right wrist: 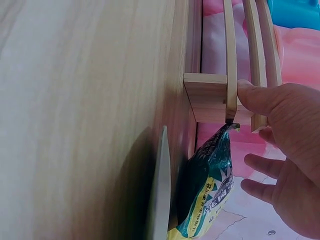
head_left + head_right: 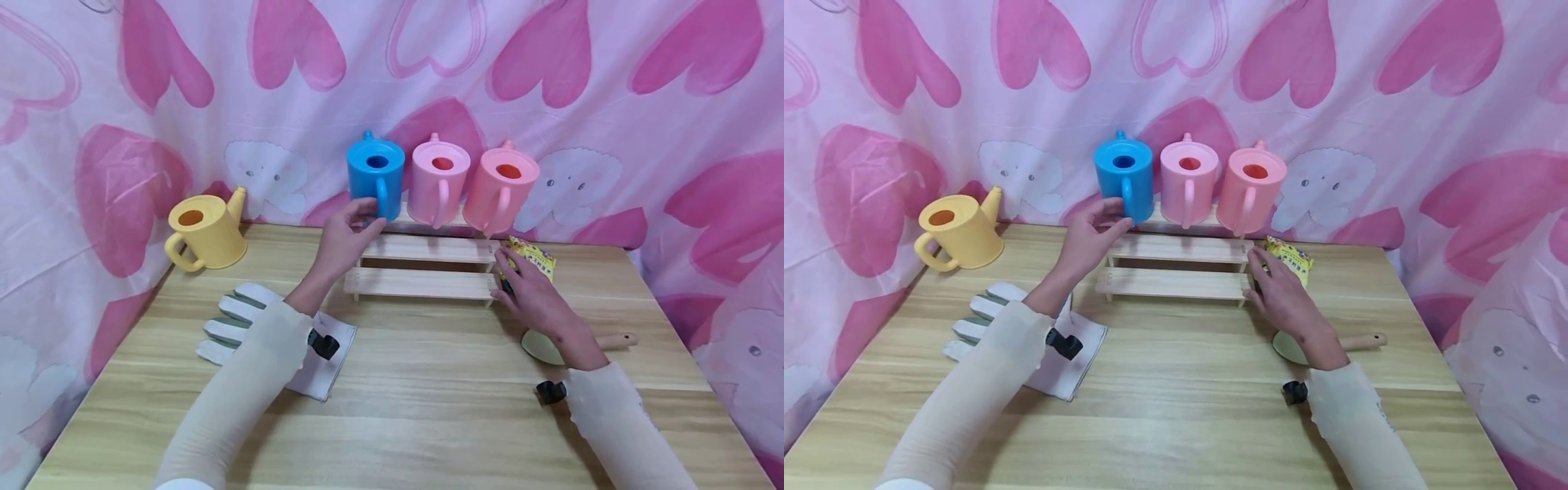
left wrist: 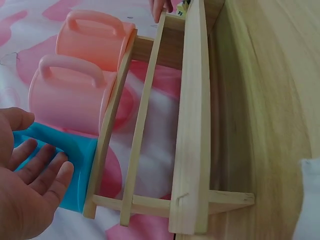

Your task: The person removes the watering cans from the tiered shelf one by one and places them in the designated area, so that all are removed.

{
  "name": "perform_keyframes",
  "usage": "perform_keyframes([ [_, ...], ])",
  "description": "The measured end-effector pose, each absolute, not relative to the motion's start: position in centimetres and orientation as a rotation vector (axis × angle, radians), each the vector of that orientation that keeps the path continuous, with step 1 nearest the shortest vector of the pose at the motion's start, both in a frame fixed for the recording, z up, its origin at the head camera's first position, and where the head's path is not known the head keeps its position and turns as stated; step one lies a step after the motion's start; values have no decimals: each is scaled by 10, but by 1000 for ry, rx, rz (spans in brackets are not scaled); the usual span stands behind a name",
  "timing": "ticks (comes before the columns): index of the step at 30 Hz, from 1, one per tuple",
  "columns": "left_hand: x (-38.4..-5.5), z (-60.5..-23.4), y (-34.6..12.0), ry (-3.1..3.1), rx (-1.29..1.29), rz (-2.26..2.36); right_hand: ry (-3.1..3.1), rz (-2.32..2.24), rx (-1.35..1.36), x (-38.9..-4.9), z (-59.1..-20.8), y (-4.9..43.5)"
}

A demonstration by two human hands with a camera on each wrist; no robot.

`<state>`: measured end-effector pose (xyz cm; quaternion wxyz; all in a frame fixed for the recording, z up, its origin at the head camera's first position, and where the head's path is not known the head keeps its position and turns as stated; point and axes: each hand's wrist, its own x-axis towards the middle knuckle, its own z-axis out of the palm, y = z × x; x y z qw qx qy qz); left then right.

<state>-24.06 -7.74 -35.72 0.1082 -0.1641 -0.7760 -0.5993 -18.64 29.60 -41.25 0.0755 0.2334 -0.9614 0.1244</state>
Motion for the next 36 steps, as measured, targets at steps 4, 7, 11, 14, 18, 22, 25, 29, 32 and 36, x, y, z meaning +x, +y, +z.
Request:
perform_keyframes([
  [4,-242,-354,-75,-2286,-476,-1752,-2894,379,701,-187,-413,296],
  [7,-242,-352,-74,-2295,-474,-1752,-2904,386,693,-186,-413,296],
  [11,-243,-351,-72,-2297,-470,-1760,-2903,393,691,-185,-412,295],
  [14,-245,-350,-71,-2285,-479,-1763,-2896,391,696,-186,-412,295],
  [18,-246,-349,-70,-2271,-499,-1762,-2901,386,695,-185,-411,295],
  [22,-244,-349,-71,-2282,-507,-1738,-2910,382,693,-185,-411,295],
  [25,-240,-350,-74,-2304,-497,-1702,-2907,378,695,-185,-412,294],
  [29,-236,-350,-83,-2332,-498,-1665,-2898,374,704,-184,-412,294],
  [32,-231,-349,-92,-2323,-529,-1638,-2901,374,703,-184,-412,294],
  [36,-225,-346,-106,-2305,-560,-1558,-2906,378,694,-184,-411,294],
])
